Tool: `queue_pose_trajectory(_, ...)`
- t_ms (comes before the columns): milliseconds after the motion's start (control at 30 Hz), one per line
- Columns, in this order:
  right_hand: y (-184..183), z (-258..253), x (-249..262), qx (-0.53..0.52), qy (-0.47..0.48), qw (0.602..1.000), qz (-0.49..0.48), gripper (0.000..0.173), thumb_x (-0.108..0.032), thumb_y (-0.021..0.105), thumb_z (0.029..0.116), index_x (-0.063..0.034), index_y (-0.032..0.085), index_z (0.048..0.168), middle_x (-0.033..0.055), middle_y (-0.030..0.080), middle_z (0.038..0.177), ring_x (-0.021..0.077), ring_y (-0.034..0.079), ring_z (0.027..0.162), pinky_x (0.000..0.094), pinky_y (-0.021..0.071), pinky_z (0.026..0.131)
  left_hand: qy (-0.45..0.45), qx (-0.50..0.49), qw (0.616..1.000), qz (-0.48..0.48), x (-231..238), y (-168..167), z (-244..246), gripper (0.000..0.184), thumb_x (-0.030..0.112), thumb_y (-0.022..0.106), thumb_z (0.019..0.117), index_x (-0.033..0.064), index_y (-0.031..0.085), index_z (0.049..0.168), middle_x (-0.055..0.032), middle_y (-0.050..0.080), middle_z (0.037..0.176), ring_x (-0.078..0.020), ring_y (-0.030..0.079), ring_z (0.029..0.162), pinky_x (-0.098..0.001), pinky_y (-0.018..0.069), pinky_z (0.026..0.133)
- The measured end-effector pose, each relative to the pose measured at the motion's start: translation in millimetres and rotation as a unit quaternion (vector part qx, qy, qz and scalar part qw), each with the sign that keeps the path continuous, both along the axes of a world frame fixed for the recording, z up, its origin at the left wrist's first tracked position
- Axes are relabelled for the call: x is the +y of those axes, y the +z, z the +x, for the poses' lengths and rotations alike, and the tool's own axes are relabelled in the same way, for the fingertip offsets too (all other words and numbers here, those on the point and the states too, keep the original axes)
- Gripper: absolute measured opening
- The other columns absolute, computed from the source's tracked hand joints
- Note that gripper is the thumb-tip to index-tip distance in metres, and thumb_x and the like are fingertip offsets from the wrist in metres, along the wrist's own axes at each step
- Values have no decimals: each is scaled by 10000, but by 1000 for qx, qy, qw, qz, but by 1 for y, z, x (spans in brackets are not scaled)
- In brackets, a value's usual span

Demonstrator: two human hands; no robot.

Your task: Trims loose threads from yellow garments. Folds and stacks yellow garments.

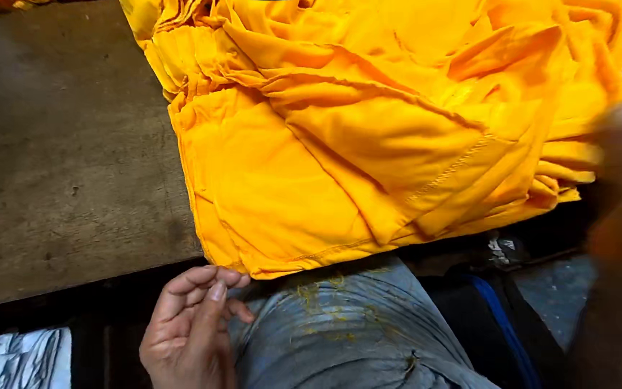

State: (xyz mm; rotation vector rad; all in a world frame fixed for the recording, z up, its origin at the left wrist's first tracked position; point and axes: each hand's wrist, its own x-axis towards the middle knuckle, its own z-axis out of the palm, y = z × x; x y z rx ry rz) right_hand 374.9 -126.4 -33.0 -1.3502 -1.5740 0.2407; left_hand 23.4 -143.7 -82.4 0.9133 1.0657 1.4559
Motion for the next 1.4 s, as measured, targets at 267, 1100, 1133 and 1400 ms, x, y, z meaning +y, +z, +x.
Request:
queue_pose_trajectory(267,-60,-117,4,-288,171,942,29,112,-102,566,951,-73,673,936,50,596,807,194,590,686,311,431,505,-17,-29,999,-40,-15,-9,3,102,25,639,978,-12,651,1072,-225,723,948,-249,755,760,-295,603,505)
queue_pose_trajectory(1100,-32,-68,18,-186,320,929,5,198,-93,557,911,-112,588,716,-18,541,678,77,516,606,239,378,504,-230,-341,892,-188,-8,-17,16,442,414,592,1010,37,714,1207,-214,709,1179,-257,722,1022,-351,597,810)
queue_pose_trajectory(1133,-27,-64,16,-186,330,926,-2,199,-100,557,913,-116,595,719,-27,540,678,64,515,610,226,383,507,-205,-358,890,-194,-7,-16,17,426,402,612,1002,45,709,1213,-213,707,1175,-277,721,1035,-384,600,852)
queue_pose_trajectory(1400,-27,-51,4,-273,337,900,-42,148,-95,572,867,-143,602,731,-52,524,675,76,523,589,248,391,470,-19,-114,982,-152,-8,-4,31,325,-26,743,863,0,601,1154,-219,737,921,-285,764,805,-448,645,778)
